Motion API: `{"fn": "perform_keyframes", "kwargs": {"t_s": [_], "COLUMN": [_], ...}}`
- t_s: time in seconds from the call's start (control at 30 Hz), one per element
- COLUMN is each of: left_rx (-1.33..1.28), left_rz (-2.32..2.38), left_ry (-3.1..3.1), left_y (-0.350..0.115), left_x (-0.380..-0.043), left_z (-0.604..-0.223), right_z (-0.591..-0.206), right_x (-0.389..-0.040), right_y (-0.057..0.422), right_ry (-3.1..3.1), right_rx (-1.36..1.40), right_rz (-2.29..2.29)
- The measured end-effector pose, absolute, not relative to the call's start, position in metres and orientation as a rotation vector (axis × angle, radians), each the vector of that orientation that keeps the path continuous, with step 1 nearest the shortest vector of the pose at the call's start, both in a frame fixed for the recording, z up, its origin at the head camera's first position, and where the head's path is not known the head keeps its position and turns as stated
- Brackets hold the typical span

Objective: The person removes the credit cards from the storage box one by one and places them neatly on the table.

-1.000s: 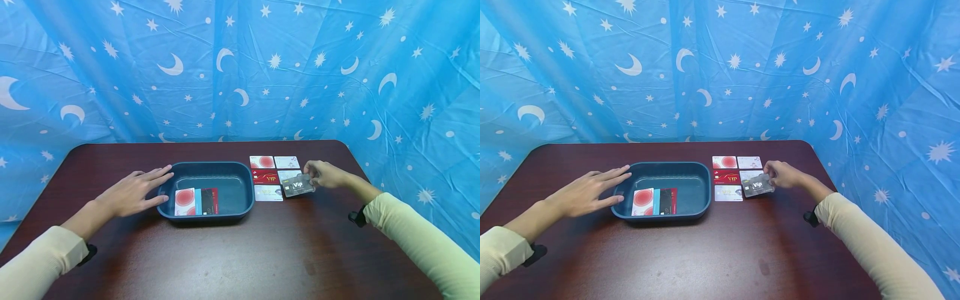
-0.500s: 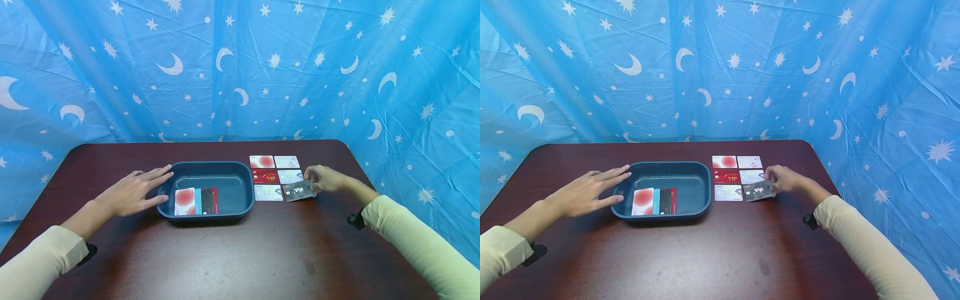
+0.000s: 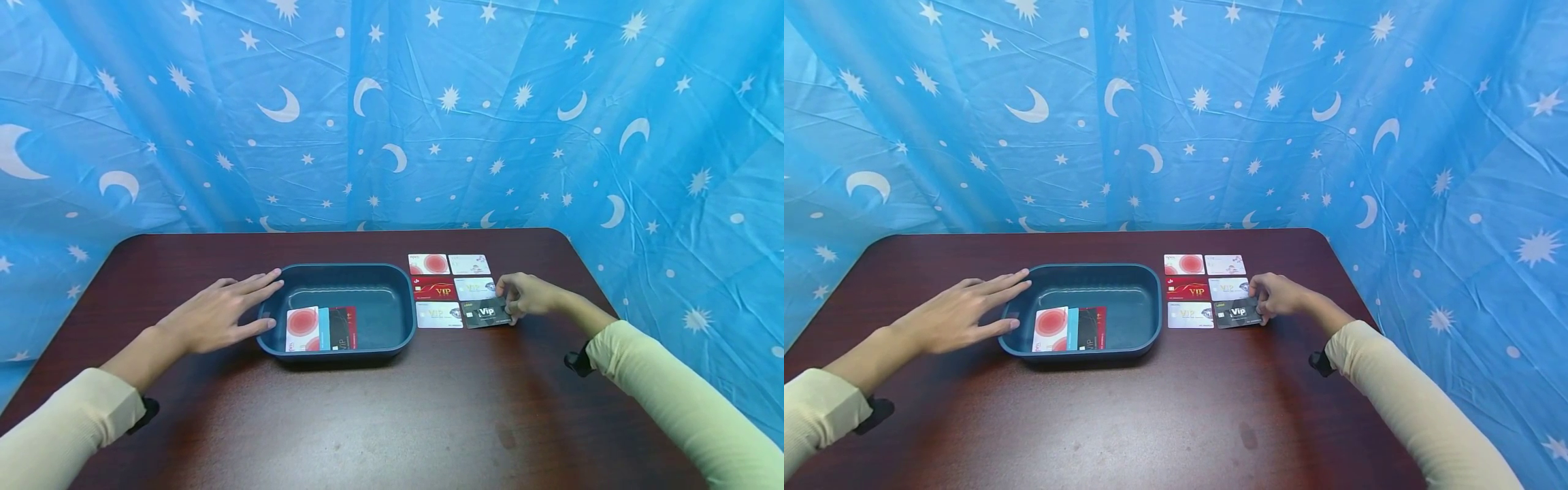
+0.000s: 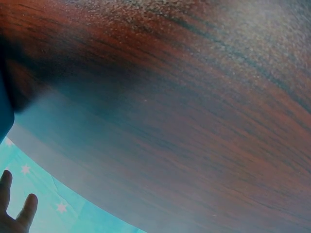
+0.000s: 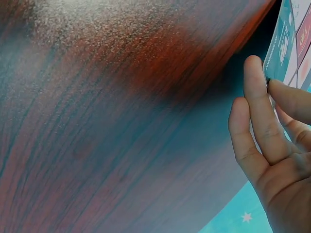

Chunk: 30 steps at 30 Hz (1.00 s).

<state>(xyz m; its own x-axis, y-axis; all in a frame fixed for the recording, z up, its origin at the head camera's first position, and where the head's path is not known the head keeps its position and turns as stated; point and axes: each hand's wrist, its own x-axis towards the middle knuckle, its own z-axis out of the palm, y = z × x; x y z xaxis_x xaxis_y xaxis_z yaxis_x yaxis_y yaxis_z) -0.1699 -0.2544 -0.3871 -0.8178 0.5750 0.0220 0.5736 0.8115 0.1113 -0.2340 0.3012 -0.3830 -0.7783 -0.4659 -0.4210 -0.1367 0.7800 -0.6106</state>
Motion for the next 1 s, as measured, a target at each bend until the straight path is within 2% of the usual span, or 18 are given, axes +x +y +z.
{"fn": "perform_keyframes", "kwargs": {"t_s": [1.0], "left_rx": [0.945], "left_rz": [0.173], "left_ry": [2.980], "left_y": [-0.2526], "left_x": [-0.1702], "left_z": [-0.3867], "right_z": [-0.3859], "right_x": [-0.2343], "right_y": [0.3034], "right_ry": [2.426], "right_rx": [-0.421], "right_rz": [-0.727]}}
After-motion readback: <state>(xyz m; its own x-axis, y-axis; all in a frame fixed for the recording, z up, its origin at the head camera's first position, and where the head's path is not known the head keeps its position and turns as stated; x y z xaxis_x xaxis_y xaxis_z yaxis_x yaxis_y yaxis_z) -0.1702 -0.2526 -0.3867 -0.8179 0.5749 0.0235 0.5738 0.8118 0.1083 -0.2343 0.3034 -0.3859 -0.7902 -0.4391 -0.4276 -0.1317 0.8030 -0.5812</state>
